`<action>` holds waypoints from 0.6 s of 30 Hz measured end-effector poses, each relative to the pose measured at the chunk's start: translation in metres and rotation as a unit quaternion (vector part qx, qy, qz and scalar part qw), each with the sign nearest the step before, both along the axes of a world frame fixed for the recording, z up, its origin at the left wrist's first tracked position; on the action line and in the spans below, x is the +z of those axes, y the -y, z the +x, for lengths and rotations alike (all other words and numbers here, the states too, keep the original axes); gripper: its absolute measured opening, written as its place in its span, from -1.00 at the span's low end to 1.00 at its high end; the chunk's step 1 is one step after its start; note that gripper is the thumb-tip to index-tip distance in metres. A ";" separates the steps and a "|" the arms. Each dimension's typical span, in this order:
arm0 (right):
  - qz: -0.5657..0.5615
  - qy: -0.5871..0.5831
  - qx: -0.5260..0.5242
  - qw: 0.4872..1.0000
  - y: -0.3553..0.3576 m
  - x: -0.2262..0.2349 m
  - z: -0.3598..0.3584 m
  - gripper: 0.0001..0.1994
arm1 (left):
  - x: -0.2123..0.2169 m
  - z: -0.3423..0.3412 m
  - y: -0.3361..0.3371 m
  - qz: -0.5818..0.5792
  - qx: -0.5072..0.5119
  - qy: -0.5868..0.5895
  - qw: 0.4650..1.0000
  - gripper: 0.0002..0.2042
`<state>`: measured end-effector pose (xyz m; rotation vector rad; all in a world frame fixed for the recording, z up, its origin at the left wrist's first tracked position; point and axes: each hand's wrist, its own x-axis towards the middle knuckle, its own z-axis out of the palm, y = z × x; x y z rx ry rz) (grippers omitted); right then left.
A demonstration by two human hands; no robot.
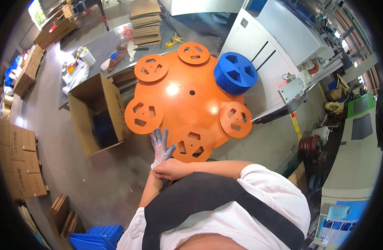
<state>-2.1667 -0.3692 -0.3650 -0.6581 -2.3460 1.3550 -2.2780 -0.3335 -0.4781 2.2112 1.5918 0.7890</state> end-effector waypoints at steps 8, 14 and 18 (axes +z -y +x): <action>-0.148 0.013 -0.113 0.982 -0.050 -0.029 0.079 -0.82 | -0.147 -0.034 0.063 -0.525 0.003 0.523 0.672 -0.47; -0.189 -0.030 -0.456 0.869 -0.125 -0.112 0.202 -0.80 | -0.126 -0.099 0.152 -0.514 0.105 0.416 0.743 -0.40; -0.107 -0.018 -0.560 0.821 -0.170 -0.147 0.281 -0.82 | -0.107 -0.089 0.184 -0.593 0.412 0.439 0.534 -0.35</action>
